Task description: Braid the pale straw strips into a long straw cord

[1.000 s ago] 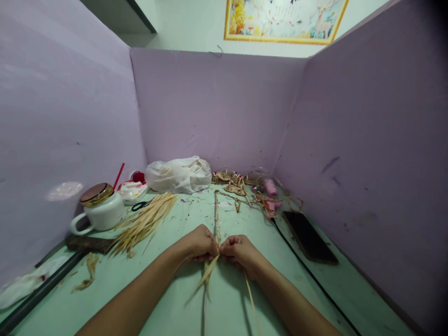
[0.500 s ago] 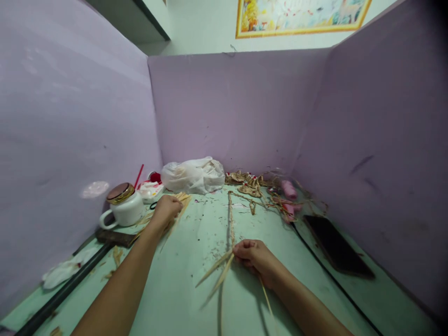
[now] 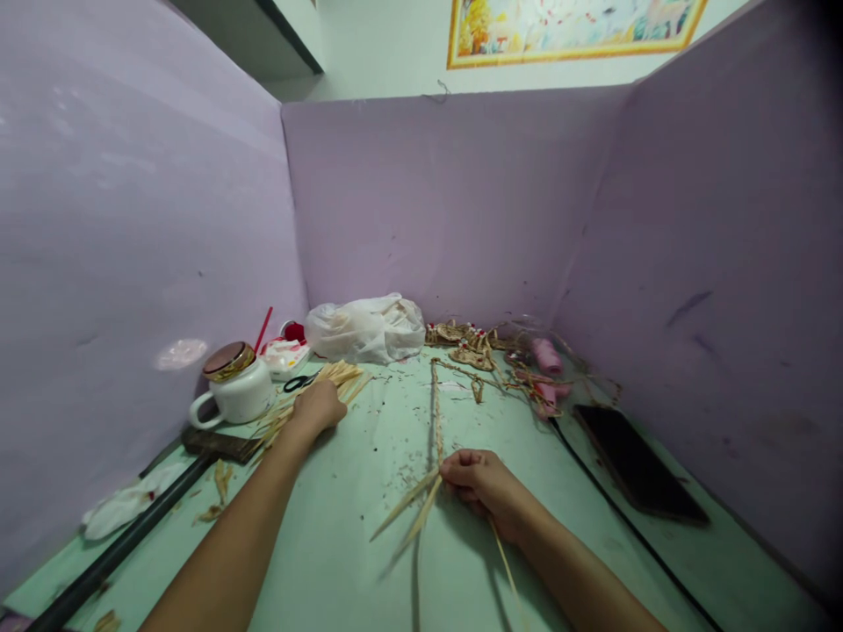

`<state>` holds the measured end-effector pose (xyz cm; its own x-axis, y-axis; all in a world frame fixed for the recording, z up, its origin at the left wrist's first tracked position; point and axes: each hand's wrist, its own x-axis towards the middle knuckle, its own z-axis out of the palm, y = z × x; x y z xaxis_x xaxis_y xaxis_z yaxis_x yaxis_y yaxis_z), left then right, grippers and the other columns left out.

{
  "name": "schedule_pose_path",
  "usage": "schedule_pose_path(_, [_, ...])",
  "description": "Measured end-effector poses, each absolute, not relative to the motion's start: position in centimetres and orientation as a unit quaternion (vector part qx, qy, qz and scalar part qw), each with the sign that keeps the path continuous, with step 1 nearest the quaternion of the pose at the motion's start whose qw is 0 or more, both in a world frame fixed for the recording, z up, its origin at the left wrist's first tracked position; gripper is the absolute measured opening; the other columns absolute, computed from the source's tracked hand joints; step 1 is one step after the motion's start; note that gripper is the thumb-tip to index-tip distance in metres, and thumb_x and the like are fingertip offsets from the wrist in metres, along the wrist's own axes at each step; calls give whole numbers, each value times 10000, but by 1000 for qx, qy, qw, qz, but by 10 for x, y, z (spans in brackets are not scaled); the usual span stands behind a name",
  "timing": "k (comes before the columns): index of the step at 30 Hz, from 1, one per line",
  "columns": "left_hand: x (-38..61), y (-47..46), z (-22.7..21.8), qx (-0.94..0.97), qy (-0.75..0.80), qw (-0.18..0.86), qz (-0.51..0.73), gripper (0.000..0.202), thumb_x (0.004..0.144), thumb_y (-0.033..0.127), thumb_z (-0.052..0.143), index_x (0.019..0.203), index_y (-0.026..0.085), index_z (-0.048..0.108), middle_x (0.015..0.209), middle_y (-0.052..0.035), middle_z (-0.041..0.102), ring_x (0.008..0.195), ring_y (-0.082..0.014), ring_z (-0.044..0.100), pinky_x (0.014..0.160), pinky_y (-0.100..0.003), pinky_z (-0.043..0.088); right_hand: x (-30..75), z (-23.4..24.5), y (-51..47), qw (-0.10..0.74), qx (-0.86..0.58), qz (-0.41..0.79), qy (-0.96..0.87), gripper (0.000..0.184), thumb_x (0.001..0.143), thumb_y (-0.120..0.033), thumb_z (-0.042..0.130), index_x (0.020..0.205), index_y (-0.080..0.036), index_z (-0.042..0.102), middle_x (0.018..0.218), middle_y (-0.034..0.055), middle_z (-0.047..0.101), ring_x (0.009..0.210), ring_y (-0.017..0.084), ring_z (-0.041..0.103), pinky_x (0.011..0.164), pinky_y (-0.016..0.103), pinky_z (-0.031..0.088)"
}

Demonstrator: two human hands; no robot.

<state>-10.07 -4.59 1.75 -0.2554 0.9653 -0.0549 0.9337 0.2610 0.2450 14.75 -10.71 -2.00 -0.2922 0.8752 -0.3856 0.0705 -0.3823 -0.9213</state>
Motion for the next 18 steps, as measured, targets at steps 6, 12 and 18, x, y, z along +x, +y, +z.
schedule_pose_path(6, [-102,-65,41,675,681,274,-78,72,504,190,551,461,135,566,509,-54,569,446,-147,492,449,-237,352,147,-21,-106,313,-510,650,-468,107,604,-216,552,601,-135,482,452,-39,480,310,14,241,329,185,96])
schedule_pose_path(12, [-71,-66,31,782,574,243,30,189,540,212,536,664,148,664,581,-12,605,508,-101,497,482,-172,341,147,-19,-107,301,-524,647,-465,93,603,-206,551,589,-137,491,420,-46,473,300,17,231,332,194,90])
schedule_pose_path(18, [-19,-91,17,847,477,233,-7,200,512,196,550,671,189,671,612,-11,620,502,-106,475,459,-184,300,149,-16,-106,298,-527,648,-462,99,601,-204,547,575,-138,478,409,-49,463,298,15,228,335,190,85])
